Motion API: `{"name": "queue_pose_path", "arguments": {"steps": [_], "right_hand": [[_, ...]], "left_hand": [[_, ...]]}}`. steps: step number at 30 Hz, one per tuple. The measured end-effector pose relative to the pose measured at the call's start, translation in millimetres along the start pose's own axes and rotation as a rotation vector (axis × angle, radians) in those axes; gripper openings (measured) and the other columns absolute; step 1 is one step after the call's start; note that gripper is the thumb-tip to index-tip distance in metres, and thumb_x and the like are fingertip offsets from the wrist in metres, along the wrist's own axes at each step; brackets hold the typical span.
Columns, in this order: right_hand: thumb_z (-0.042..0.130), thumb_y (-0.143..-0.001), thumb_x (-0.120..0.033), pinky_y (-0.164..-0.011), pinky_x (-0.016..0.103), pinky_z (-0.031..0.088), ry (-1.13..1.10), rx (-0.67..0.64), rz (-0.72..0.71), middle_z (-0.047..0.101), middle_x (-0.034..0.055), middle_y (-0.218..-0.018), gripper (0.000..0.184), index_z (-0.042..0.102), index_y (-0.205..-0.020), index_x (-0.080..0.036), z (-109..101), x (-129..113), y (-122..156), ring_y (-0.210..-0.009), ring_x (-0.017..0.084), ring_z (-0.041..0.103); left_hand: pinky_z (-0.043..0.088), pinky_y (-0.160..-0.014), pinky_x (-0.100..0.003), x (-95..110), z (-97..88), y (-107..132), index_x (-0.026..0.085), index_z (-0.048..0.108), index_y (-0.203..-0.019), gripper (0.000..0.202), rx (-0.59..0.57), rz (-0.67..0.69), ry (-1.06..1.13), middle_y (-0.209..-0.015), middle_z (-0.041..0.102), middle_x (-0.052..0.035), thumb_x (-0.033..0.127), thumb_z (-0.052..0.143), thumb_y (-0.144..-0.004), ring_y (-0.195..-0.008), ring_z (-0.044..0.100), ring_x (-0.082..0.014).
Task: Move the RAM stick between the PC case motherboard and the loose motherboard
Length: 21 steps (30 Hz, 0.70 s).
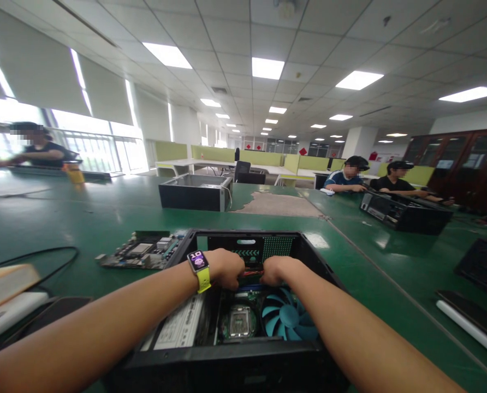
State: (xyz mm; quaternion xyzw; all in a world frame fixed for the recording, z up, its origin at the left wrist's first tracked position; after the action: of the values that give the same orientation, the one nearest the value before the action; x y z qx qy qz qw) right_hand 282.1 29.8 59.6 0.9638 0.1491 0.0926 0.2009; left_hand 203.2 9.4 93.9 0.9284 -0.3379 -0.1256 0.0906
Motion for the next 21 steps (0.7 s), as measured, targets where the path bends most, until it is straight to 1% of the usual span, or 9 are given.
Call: {"name": "queue_pose_path", "arguments": {"steps": [3,7,11,14,16,18,19,20,21], "right_hand": [[0.051,-0.075,-0.041,-0.067,0.028,0.046,-0.003,0.016,0.014,0.068,0.0111,-0.095,0.039,0.069,-0.099,-0.016,-1,2,-1,-0.085,0.024,0.064],[0.054,-0.072,-0.044,-0.068,0.030,0.047,-0.006,0.033,0.021,0.068,0.0126,-0.097,0.042,0.069,-0.099,-0.015,-3,4,0,-0.086,0.026,0.063],[0.054,-0.072,-0.045,-0.068,0.032,0.047,-0.015,0.046,0.026,0.067,0.0145,-0.097,0.045,0.068,-0.100,-0.014,-7,2,3,-0.088,0.027,0.063],[0.053,-0.072,-0.046,-0.067,0.032,0.047,-0.023,0.059,0.026,0.067,0.0146,-0.096,0.045,0.069,-0.100,-0.014,-10,0,6,-0.087,0.028,0.063],[0.052,-0.073,-0.047,-0.066,0.032,0.047,-0.028,0.070,0.016,0.068,0.0135,-0.095,0.044,0.069,-0.098,-0.015,-12,-1,7,-0.086,0.027,0.064],[0.050,-0.075,-0.048,-0.065,0.031,0.046,-0.030,0.080,0.003,0.068,0.0119,-0.093,0.042,0.069,-0.096,-0.017,-15,-2,9,-0.084,0.026,0.064],[0.049,-0.076,-0.048,-0.065,0.031,0.046,-0.036,0.095,-0.015,0.069,0.0108,-0.092,0.041,0.070,-0.095,-0.018,-19,-3,11,-0.083,0.026,0.064],[0.047,-0.077,-0.048,-0.066,0.031,0.046,-0.046,0.131,-0.046,0.069,0.0098,-0.091,0.040,0.070,-0.094,-0.020,-26,-6,15,-0.083,0.025,0.064],[0.046,-0.079,-0.048,-0.068,0.031,0.046,-0.060,0.198,-0.089,0.069,0.0089,-0.091,0.039,0.070,-0.093,-0.021,-36,-11,22,-0.085,0.024,0.063]], "left_hand": [[0.051,-0.063,-0.033,-3,-0.1,3,0.017,0.070,-0.095,0.036,-0.030,0.008,-0.045,-0.091,0.070,-0.0145,0.033,0.057,-0.065,-0.079,0.065,-0.0278],[0.050,-0.060,-0.030,-7,-13.4,7,0.021,0.071,-0.091,0.032,0.086,0.036,-0.021,-0.089,0.070,-0.0103,0.034,0.050,-0.070,-0.078,0.065,-0.0246],[0.048,-0.059,-0.031,-13,-17.1,9,0.021,0.071,-0.086,0.033,0.145,0.035,-0.001,-0.086,0.070,-0.0098,0.040,0.047,-0.073,-0.076,0.065,-0.0252],[0.048,-0.062,-0.031,-18,-21.8,9,0.024,0.071,-0.089,0.032,0.204,0.017,0.025,-0.088,0.070,-0.0092,0.039,0.050,-0.071,-0.079,0.065,-0.0249],[0.048,-0.065,-0.031,-22,-27.5,10,0.025,0.071,-0.093,0.031,0.243,0.029,0.070,-0.090,0.071,-0.0082,0.037,0.052,-0.071,-0.081,0.064,-0.0242],[0.048,-0.070,-0.030,-28,-36.2,13,0.025,0.070,-0.097,0.033,0.306,0.085,0.170,-0.094,0.071,-0.0065,0.038,0.051,-0.074,-0.084,0.064,-0.0225],[0.048,-0.074,-0.029,-34,-42.0,16,0.024,0.069,-0.101,0.035,0.361,0.114,0.236,-0.098,0.070,-0.0057,0.039,0.050,-0.076,-0.087,0.064,-0.0215],[0.047,-0.079,-0.028,-44,-48.4,20,0.022,0.067,-0.106,0.038,0.437,0.126,0.305,-0.104,0.069,-0.0052,0.041,0.048,-0.079,-0.092,0.063,-0.0205],[0.045,-0.084,-0.027,-57,-54.4,26,0.020,0.064,-0.111,0.042,0.532,0.111,0.367,-0.110,0.066,-0.0055,0.043,0.046,-0.081,-0.097,0.061,-0.0199]]}}
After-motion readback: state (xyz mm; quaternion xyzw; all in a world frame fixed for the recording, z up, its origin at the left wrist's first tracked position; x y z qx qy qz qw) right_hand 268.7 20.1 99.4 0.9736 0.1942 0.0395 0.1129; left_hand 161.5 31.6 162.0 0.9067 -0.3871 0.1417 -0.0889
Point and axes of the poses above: each hand's wrist, its own y-axis away from the middle knuckle, its own z-axis out of the palm, x = y × z, the point moved 8 cm from there along -y, towards the middle knuckle
